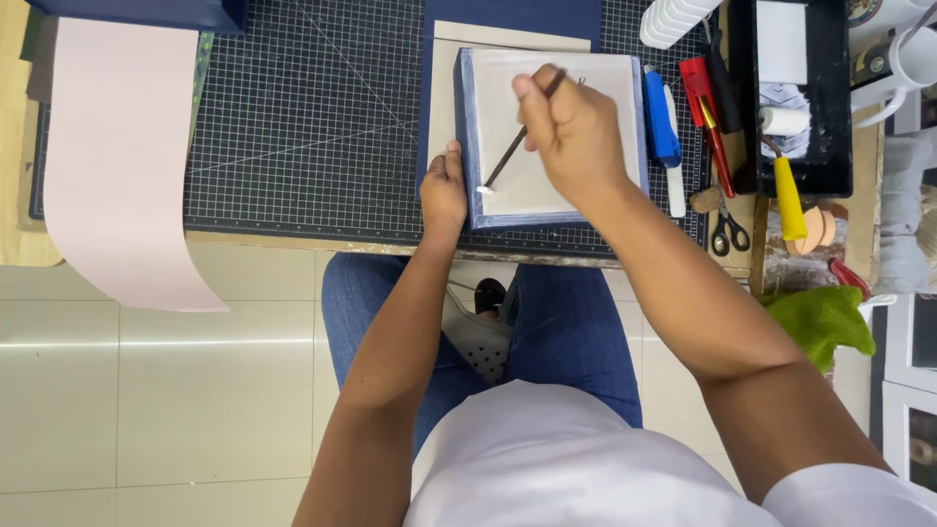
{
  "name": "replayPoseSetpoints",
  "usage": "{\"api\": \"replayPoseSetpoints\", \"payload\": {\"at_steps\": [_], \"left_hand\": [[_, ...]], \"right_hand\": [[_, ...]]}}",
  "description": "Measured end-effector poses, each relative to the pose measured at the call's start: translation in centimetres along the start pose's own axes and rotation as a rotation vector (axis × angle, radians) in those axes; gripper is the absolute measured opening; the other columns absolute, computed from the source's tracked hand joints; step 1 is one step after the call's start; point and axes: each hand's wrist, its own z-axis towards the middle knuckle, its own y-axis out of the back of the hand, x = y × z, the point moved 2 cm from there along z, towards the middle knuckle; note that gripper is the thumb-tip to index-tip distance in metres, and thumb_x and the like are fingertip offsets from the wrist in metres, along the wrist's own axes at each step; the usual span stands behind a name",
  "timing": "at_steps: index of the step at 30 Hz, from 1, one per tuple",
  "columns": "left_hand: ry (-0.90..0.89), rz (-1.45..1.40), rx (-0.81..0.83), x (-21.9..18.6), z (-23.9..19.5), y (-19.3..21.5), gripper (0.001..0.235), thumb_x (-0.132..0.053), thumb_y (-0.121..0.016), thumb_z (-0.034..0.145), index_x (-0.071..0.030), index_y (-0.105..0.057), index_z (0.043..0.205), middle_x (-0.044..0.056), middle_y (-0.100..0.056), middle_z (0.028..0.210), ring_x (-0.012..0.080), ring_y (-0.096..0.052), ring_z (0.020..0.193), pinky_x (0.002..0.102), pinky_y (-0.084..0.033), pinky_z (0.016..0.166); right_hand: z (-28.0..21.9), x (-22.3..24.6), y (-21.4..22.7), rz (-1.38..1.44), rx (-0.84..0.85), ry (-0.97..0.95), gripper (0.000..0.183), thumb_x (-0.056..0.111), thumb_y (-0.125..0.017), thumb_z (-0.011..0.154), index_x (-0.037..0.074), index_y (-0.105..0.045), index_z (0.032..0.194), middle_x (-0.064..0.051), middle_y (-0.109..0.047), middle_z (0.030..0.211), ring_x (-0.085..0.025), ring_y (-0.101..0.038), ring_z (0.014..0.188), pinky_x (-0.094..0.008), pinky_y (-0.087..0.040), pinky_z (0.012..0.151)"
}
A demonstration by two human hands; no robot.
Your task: Applying glue to a square board using a roller and a brush
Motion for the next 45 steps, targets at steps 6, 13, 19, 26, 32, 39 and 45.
{"api": "replayPoseSetpoints", "payload": {"at_steps": [6,13,19,26,32,39,45], "left_hand": [[-0.008,-0.033,0.01,0.1,-0.1,0.0,0.059,-0.061,-0.039,0.098,-0.008,-0.062,0.084,0.009,-0.067,0.077,0.0237,-0.063,0.079,0.037,-0.049,0.076],[0.077,0.126,0.023,0.9,0.4,-0.3,0.067,-0.068,-0.038,0.102,-0.01,-0.071,0.109,0.021,-0.074,0.111,0.0383,-0.065,0.121,0.046,-0.055,0.101],[0.042,0.146,0.007,-0.1,-0.3,0.1,0.068,-0.066,-0.036,0.103,-0.008,-0.071,0.108,0.022,-0.074,0.11,0.0398,-0.066,0.12,0.049,-0.055,0.1],[0.049,0.134,-0.007,0.8,0.3,-0.2,0.066,-0.067,-0.038,0.102,-0.009,-0.071,0.103,0.02,-0.074,0.107,0.0391,-0.066,0.117,0.049,-0.055,0.099],[0.048,0.169,-0.007,0.7,0.1,-0.2,0.067,-0.068,-0.037,0.102,-0.009,-0.071,0.104,0.021,-0.074,0.109,0.0394,-0.065,0.12,0.05,-0.054,0.102],[0.041,0.134,-0.023,2.2,1.3,-0.6,0.064,-0.068,-0.04,0.102,-0.012,-0.071,0.1,0.015,-0.075,0.105,0.0333,-0.068,0.115,0.045,-0.056,0.097],[-0.051,0.024,-0.019,0.0,0.6,-0.1,0.059,-0.059,-0.039,0.1,-0.007,-0.066,0.09,0.012,-0.07,0.087,0.0259,-0.065,0.086,0.04,-0.047,0.08]], "right_hand": [[1.5,-3.9,-0.3,-0.022,-0.207,0.113,0.031,0.02,-0.046,0.117,0.001,-0.057,0.096,-0.011,-0.065,0.08,-0.025,-0.066,0.076,-0.036,-0.049,0.067],[-9.0,-1.6,-0.5,-0.098,-0.026,0.088,0.032,0.024,-0.054,0.112,0.011,-0.06,0.083,-0.008,-0.06,0.069,-0.028,-0.061,0.074,-0.037,-0.054,0.071],[-6.2,-4.7,3.3,-0.086,-0.215,0.136,0.03,0.017,-0.054,0.116,0.007,-0.065,0.09,-0.01,-0.066,0.076,-0.033,-0.064,0.074,-0.041,-0.053,0.071],[-13.3,-3.4,1.0,-0.181,-0.122,0.174,0.024,0.023,-0.064,0.107,0.011,-0.066,0.087,-0.008,-0.065,0.082,-0.027,-0.063,0.081,-0.037,-0.054,0.075],[-12.6,-2.4,6.5,0.05,-0.111,-0.233,0.046,0.025,-0.044,0.115,0.009,-0.07,0.082,-0.006,-0.067,0.063,-0.025,-0.062,0.053,-0.032,-0.051,0.055],[-11.1,-13.1,6.5,0.424,-0.497,-0.876,0.031,0.022,-0.048,0.112,0.012,-0.06,0.086,-0.002,-0.065,0.058,-0.006,-0.058,0.047,-0.017,-0.043,0.045],[-10.7,-13.2,9.7,0.275,-0.537,-0.48,0.024,0.028,-0.048,0.115,0.008,-0.054,0.103,-0.007,-0.062,0.085,-0.016,-0.069,0.071,-0.025,-0.052,0.061]]}}
